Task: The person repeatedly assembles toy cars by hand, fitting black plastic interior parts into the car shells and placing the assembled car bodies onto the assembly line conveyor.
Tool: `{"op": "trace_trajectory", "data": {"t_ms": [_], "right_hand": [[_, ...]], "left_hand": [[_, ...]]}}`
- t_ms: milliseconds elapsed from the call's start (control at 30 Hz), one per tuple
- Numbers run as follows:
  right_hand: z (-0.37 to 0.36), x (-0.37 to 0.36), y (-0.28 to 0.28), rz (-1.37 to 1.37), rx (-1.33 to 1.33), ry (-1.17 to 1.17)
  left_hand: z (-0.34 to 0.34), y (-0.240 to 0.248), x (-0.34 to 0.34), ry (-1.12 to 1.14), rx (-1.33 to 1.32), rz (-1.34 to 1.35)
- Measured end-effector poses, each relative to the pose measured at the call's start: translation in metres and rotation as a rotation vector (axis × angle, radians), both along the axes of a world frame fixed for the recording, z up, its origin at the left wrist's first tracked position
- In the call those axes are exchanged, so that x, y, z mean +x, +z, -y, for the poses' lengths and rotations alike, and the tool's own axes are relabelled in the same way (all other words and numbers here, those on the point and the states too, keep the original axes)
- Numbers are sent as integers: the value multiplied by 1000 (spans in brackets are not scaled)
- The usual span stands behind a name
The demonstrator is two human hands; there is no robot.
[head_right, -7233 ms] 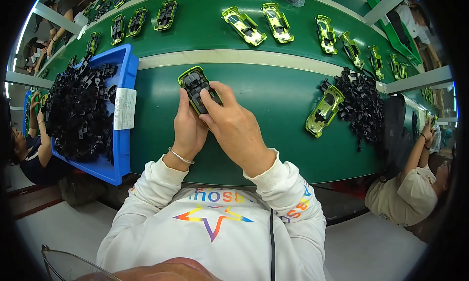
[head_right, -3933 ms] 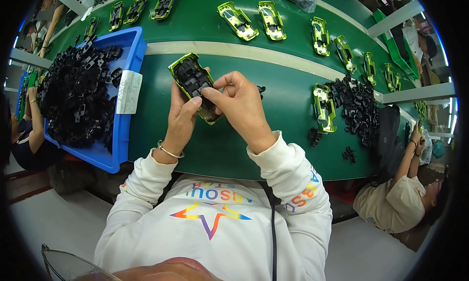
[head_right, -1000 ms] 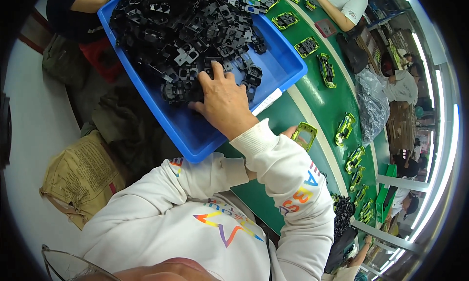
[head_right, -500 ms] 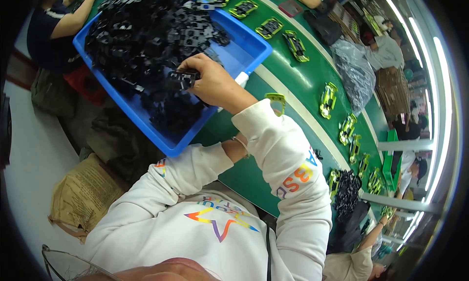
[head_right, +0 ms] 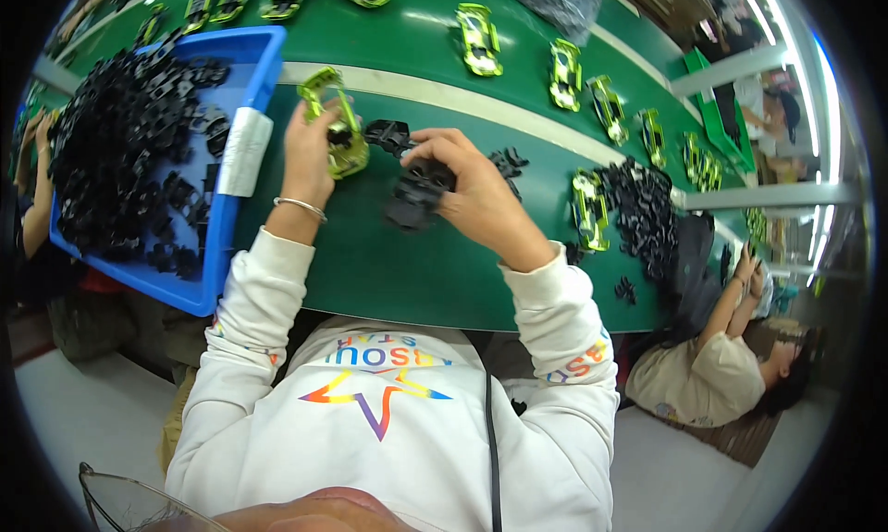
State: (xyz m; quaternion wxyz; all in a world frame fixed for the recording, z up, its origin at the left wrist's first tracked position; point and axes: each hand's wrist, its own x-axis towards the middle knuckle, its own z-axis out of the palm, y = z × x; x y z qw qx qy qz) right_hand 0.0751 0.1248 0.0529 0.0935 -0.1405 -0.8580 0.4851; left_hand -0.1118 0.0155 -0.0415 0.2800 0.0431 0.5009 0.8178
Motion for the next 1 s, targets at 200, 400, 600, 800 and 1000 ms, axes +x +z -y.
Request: {"op": "trace_trajectory", "data": {"t_ms": [200, 400, 600, 800, 1000], "right_hand": [[-2, 28, -32, 69, 319, -96], [-21, 43, -32, -21, 398, -133], [-10, 60, -5, -17, 609, -96], [13, 49, -34, -9, 723, -45], [7, 39, -34, -89, 742, -10]], "left_hand": [[-12, -5, -14, -4, -58, -142], [-17, 13, -4, -54, -88, -101], [-13, 22, -3, -130, 16, 21], [-8, 17, -4, -169, 123, 75], [3, 18, 2, -176, 222, 238]]}}
